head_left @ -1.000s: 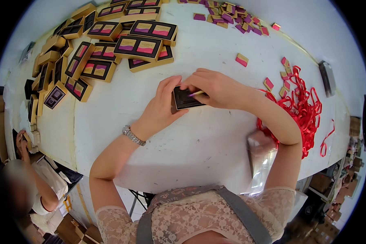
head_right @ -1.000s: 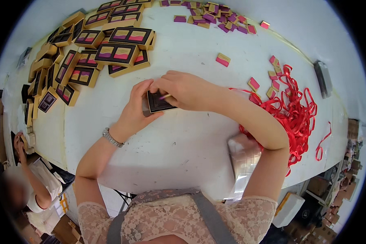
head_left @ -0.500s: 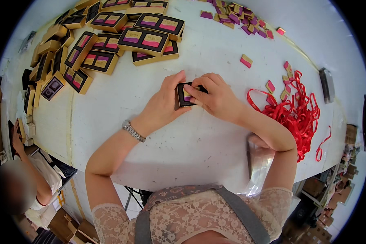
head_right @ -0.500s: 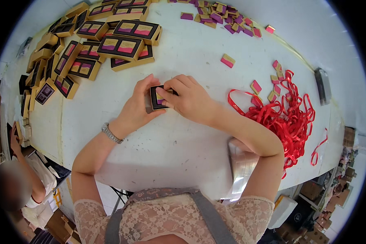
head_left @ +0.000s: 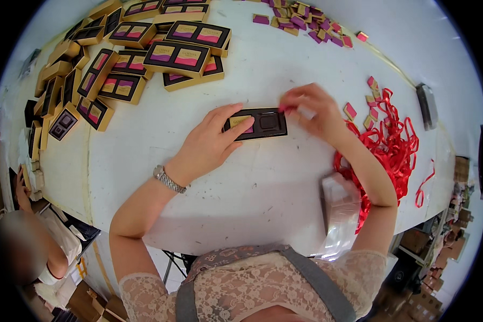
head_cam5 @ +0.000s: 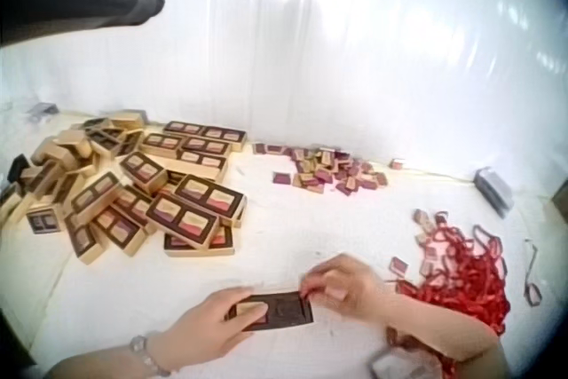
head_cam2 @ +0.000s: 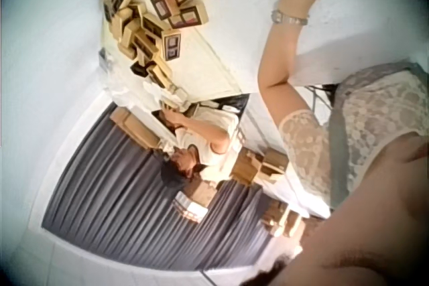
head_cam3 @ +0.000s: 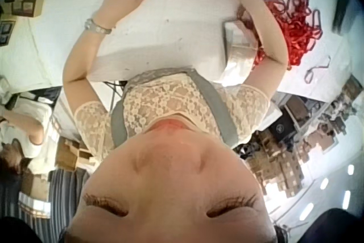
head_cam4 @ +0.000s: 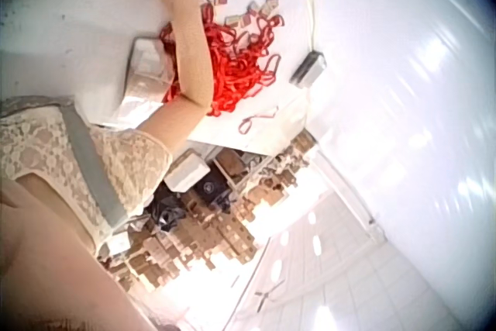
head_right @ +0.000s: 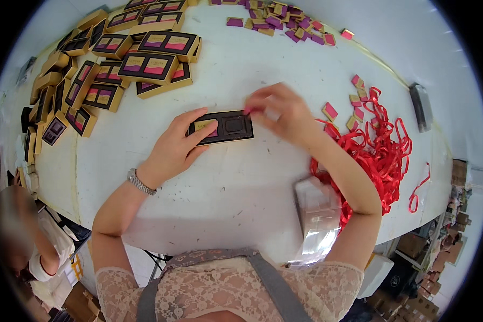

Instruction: The person assembles small rectangular cosmetic palettes by placing two colored inserts into each black tray, then closing the lid. The person repeatedly picks up trays, inserts, and lids from the table, assembles them, and sets the finished units aside. A coworker is visible in the background performing similar assembly.

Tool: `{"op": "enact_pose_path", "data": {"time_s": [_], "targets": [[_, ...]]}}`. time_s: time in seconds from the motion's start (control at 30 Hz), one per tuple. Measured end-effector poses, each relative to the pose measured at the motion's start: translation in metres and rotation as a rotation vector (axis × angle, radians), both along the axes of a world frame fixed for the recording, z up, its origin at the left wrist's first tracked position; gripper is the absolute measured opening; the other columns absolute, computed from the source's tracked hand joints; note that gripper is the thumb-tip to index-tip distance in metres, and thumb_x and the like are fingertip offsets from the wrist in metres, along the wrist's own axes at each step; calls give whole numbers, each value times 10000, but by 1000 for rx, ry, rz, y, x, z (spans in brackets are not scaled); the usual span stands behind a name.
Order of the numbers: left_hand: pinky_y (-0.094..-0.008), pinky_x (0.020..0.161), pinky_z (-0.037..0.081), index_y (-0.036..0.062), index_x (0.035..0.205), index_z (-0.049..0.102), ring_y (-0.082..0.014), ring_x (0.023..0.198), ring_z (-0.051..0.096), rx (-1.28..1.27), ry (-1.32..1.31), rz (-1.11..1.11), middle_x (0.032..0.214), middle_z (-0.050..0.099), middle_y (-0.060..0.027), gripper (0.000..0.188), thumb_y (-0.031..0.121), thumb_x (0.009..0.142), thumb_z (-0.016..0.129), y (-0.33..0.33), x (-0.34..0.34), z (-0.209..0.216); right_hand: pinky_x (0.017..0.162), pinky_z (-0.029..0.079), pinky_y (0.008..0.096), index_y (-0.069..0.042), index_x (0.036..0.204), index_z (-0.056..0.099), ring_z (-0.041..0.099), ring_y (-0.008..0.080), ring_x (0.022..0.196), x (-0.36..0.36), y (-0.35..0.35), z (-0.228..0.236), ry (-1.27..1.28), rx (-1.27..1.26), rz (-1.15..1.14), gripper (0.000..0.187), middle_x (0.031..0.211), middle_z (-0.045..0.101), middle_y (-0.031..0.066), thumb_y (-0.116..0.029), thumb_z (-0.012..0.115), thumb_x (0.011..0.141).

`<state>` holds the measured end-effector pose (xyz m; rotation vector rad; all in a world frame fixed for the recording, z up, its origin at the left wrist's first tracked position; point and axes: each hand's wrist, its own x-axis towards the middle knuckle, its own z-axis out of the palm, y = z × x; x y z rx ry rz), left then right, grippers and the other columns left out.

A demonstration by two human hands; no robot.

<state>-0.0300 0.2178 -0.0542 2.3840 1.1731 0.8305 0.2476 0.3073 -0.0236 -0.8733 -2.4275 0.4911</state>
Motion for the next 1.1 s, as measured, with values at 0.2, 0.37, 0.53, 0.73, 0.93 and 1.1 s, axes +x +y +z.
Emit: {"op": "enact_pose_path", "data": {"time_s": [0.2, 0.37, 0.53, 0.73, 0.93, 1.1], "targets": [[-398, 1004, 471, 116, 1270, 613, -333, 1258, 497, 6, -43, 1, 1411, 477, -143, 501, 73, 792, 754, 2, -8, -2, 951, 489, 414, -53, 1181, 654, 582, 283, 1175, -22, -36, -5, -168, 274, 279, 352, 1292, 613, 84, -172, 708, 854], [-403, 1024, 461, 132, 1201, 652, -298, 1268, 519, 78, 120, -46, 1387, 535, -79, 415, 179, 805, 766, 4, -32, 28, 1025, 458, 428, -77, 1198, 641, 523, 346, 1283, -21, -34, -9, -196, 377, 296, 436, 1348, 581, 151, -173, 771, 793], [-398, 1022, 431, 89, 1255, 623, -313, 1179, 563, 527, 203, 831, 1299, 613, -116, 371, 174, 895, 663, 49, -217, 66, 937, 469, 474, -76, 1090, 555, 568, 398, 1031, -68, -28, -16, 87, -166, 346, 423, 1412, 514, 197, -150, 805, 757], [-499, 1138, 267, 161, 1354, 566, -352, 1371, 368, 201, 612, 1183, 1507, 399, -139, 472, 430, 967, 535, -15, -369, 4, 932, 456, 437, -63, 1142, 612, 546, 378, 1104, -174, 33, 22, 247, 262, 89, 387, 1359, 547, 197, -152, 764, 798], [-454, 914, 455, 56, 1052, 619, -339, 1000, 576, 53, 633, 1297, 1027, 647, -139, 284, 261, 874, 703, -107, -300, -5, 1077, 341, 481, -126, 1234, 650, 453, 304, 1316, -195, 79, 8, 88, 412, -18, 342, 1406, 553, 82, -295, 623, 938], [-422, 852, 474, 55, 1078, 544, -319, 929, 595, 246, 592, 1031, 1015, 619, -127, 377, 219, 816, 759, -104, -247, 25, 983, 417, 482, -123, 1041, 734, 533, 278, 1192, -55, 134, -32, 142, 438, -330, 210, 1140, 701, 41, -216, 665, 866]]}}
